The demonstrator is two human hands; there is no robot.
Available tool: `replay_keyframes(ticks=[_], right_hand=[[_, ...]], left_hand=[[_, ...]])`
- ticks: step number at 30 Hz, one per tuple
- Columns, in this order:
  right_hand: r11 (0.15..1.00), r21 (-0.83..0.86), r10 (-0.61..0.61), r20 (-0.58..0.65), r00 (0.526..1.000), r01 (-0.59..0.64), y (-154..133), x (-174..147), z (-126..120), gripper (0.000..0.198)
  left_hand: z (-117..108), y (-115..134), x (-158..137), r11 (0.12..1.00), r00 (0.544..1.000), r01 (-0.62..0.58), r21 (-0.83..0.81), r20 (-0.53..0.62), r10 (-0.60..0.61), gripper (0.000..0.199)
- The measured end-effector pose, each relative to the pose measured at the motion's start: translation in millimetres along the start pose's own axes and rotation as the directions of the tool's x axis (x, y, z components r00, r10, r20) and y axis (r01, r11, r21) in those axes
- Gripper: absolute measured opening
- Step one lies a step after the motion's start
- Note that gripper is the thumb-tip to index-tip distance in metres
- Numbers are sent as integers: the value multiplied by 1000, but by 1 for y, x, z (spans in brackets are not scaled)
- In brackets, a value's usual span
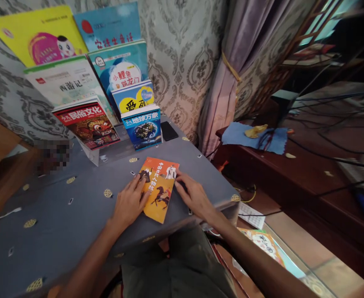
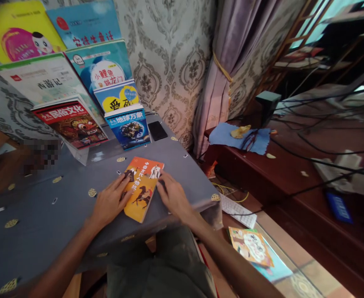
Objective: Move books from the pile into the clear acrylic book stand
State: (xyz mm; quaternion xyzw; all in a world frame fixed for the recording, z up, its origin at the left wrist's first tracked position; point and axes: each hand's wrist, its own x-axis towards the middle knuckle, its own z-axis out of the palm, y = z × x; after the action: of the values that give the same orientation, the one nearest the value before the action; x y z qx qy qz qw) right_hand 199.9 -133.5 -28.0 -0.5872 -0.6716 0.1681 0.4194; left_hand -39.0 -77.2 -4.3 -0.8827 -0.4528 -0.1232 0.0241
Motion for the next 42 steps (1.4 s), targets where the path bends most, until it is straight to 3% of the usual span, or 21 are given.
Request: replay_keyframes(ticks=[8,14,20,24,31,36,42], right_hand=[[998,-40,-53,121,991,58,30,84,7,11],[992,94,-97,157,983,83,41,111,21,11],[993,72,-107,119,987,99,44,101,20,10],[992,47,-124,115,986,119,41,85,11,24],[973,219,-112,176,978,72,32,53,-11,29],[890,456,-66,155,986,-12,26,31,-25,30],[874,472,62,130,990,-117,22,10,-35,30]], left_hand=[[-1,18,-5,993,1000,16,114,-15,-15,58],[3,30,-8,988,997,-66,142,-38,72,75],[9,58,5,981,984,-176,76,6,176,65],[9,70,14,978,984,-180,107,29,178,57],[9,72,15,979,984,-173,105,51,169,54],[10,73,15,979,985,-173,108,36,170,50],[12,73,16,983,985,-173,68,41,170,50]])
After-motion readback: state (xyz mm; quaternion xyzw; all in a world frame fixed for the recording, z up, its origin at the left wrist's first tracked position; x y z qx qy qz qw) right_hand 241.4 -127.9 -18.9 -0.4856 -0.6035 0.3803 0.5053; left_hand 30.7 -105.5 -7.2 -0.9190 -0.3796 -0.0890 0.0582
